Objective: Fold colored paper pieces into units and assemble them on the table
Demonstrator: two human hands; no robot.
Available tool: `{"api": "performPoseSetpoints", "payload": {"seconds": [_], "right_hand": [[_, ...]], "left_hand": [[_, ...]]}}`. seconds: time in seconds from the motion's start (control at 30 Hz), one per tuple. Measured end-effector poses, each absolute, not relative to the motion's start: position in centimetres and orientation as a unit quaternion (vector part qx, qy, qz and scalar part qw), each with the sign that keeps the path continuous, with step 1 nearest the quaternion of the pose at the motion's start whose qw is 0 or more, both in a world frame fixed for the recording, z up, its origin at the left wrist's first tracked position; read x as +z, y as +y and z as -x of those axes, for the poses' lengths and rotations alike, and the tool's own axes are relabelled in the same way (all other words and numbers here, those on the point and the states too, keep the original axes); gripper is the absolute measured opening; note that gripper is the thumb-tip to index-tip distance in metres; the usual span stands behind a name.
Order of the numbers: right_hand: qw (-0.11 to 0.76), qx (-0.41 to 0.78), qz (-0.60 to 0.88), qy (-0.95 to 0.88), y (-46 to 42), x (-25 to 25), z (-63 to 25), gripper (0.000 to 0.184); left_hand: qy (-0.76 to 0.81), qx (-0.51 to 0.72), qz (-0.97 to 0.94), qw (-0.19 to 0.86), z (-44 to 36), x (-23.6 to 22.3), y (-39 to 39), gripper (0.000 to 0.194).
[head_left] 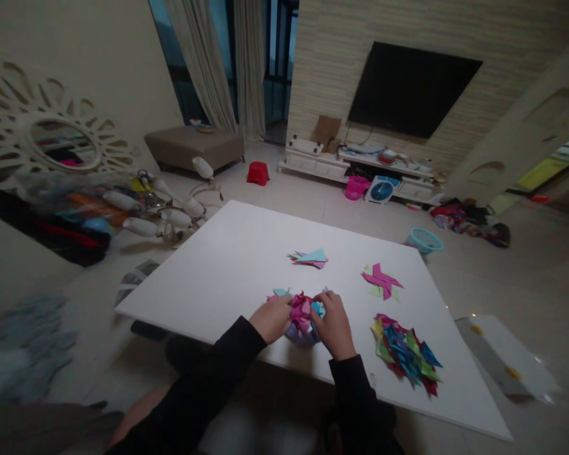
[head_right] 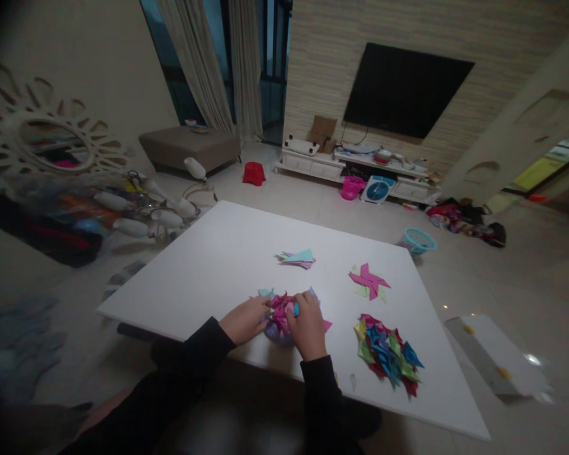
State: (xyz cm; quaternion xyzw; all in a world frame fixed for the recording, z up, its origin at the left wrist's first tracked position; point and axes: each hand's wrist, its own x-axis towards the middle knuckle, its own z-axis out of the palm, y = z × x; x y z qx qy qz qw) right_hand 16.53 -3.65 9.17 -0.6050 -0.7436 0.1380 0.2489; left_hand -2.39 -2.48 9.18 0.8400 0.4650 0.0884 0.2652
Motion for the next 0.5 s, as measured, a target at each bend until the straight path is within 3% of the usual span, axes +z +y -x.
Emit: {"api": "performPoseSetpoints", "payload": {"seconds": [0.2,0.5], "right_hand": [[0.225,0.125,0.566,-0.783,-3.7,8.4,-17.6,0.023],[0.178,0.138,0.546,-0.807,-3.8,7.8,-16.5,0.011]], "left_hand": [[0.448,0.058,-0.866,0.213,1.5,8.4,-1.9,0.020],[0.424,0.066,-0.871,0.240,1.7,9.1,-2.4,0.024]]}}
